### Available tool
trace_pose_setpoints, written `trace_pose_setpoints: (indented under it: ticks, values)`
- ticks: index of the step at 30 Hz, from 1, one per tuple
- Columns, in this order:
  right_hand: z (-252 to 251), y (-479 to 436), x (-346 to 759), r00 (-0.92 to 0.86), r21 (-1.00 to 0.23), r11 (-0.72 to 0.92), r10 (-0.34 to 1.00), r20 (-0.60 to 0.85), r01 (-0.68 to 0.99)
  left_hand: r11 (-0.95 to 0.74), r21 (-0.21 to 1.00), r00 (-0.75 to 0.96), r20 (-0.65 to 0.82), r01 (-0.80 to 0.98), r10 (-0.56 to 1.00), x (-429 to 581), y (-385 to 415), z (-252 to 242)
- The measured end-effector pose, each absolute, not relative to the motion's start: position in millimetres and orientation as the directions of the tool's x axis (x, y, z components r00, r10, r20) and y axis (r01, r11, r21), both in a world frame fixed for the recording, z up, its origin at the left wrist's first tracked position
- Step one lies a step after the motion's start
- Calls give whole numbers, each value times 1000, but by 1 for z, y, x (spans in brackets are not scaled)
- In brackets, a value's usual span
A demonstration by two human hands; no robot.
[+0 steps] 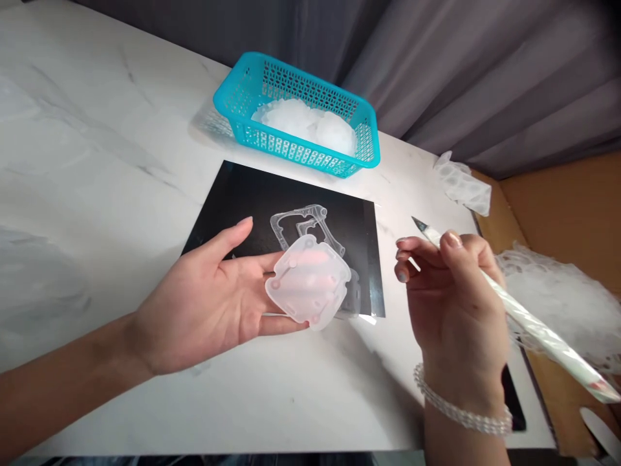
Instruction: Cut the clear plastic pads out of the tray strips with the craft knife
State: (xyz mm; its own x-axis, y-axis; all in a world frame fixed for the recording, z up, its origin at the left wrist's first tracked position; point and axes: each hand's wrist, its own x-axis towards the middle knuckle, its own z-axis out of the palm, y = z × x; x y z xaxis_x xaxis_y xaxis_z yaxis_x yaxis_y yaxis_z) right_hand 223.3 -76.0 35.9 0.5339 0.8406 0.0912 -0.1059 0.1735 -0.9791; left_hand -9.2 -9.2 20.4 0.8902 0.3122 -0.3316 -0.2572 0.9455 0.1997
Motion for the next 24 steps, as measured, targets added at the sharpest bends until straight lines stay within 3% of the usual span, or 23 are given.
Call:
trace_pose_setpoints:
  ticks: [17, 24]
  values:
    - [34, -75, 217, 495, -992, 96, 868, 44, -81, 961, 87, 942, -190, -263, 275, -12, -11, 13]
    - [33, -75, 218, 459, -982, 94, 888, 9, -163, 962, 49, 956, -110, -268, 272, -12, -11, 10]
